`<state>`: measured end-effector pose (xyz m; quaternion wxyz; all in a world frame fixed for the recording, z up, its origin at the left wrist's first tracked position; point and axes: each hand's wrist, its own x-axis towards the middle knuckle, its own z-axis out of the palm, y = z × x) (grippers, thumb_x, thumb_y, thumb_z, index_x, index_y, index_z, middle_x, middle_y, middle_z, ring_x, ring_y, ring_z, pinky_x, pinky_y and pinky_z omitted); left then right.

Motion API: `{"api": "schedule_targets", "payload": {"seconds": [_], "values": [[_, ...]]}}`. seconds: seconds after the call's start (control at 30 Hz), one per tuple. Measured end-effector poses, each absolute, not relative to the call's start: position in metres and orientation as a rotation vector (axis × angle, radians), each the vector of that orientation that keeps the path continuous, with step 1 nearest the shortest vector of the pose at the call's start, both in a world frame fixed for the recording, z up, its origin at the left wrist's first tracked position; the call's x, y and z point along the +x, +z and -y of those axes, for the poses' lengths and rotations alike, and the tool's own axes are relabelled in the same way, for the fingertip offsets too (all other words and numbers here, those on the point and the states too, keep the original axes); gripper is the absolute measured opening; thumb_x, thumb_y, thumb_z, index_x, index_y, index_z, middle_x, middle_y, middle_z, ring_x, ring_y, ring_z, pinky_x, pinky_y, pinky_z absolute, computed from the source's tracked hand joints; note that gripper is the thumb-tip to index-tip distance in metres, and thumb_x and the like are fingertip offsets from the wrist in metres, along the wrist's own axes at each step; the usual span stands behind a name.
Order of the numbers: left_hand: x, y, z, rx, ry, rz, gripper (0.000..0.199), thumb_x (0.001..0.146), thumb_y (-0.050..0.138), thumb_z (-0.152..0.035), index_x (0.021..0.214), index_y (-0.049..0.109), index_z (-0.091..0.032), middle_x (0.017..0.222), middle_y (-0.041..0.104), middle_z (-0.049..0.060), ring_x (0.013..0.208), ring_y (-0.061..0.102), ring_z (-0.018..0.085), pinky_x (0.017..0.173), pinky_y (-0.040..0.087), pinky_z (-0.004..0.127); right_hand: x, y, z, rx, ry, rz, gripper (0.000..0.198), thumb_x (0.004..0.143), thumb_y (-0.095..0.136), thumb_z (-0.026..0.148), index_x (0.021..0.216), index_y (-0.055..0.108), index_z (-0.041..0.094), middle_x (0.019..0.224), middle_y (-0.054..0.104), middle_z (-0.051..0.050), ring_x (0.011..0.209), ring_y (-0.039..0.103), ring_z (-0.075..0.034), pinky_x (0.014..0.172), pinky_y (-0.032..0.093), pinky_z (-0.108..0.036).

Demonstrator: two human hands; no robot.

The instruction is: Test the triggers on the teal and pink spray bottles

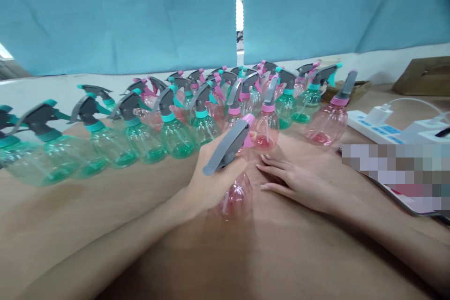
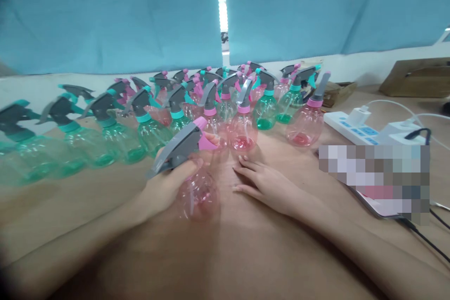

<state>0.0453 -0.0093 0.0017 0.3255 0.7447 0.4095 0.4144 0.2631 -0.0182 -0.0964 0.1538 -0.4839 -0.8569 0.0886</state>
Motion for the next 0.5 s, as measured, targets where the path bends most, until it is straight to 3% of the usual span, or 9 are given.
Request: {"api": "schedule_targets", "payload": {"seconds": [0.13, 0.3, 0.5], "values": [[0.045, -0.0003, 0.0079, 1.977, 1.076, -1.034, 0.007, 0.07, 0.05, -0.022, 0.065, 0.044, -0.023, 0.061, 0.046, -0.005, 0.056, 0.042, 0.013, 0.053, 0.033, 0.028, 0.2624, -0.0936, 0.0188, -1.408, 0.263, 2.479, 0.061, 0.094, 0.039, 0.056, 0.136, 0.05, 0.013, 0.145, 0.044, -0.014, 0.136, 0.036, -0.031, 0.108, 0.036, -0.051], [0.0449, -0.0011, 0.0076, 1.998, 1.108, -0.996, 0.013, 0.07, 0.049, -0.02, 0.063, 0.038, -0.022, 0.06, 0.037, -0.006, 0.053, 0.034, 0.011, 0.051, 0.031, 0.026, 0.2632, -0.0943, 0.0195, -1.416, 0.267, 2.482, 0.062, 0.094, 0.039, 0.056, 0.138, 0.047, 0.013, 0.146, 0.042, -0.014, 0.137, 0.035, -0.03, 0.109, 0.035, -0.052], [0.0438, -0.0038, 0.0076, 1.978, 1.098, -0.994, 0.005, 0.073, 0.05, -0.02, 0.068, 0.048, -0.021, 0.061, 0.044, -0.006, 0.056, 0.04, 0.012, 0.053, 0.036, 0.026, 0.2637, -0.0958, 0.0194, -1.395, 0.249, 2.466, 0.06, 0.094, 0.04, 0.055, 0.137, 0.049, 0.014, 0.145, 0.044, -0.013, 0.136, 0.036, -0.031, 0.109, 0.035, -0.052]]}}
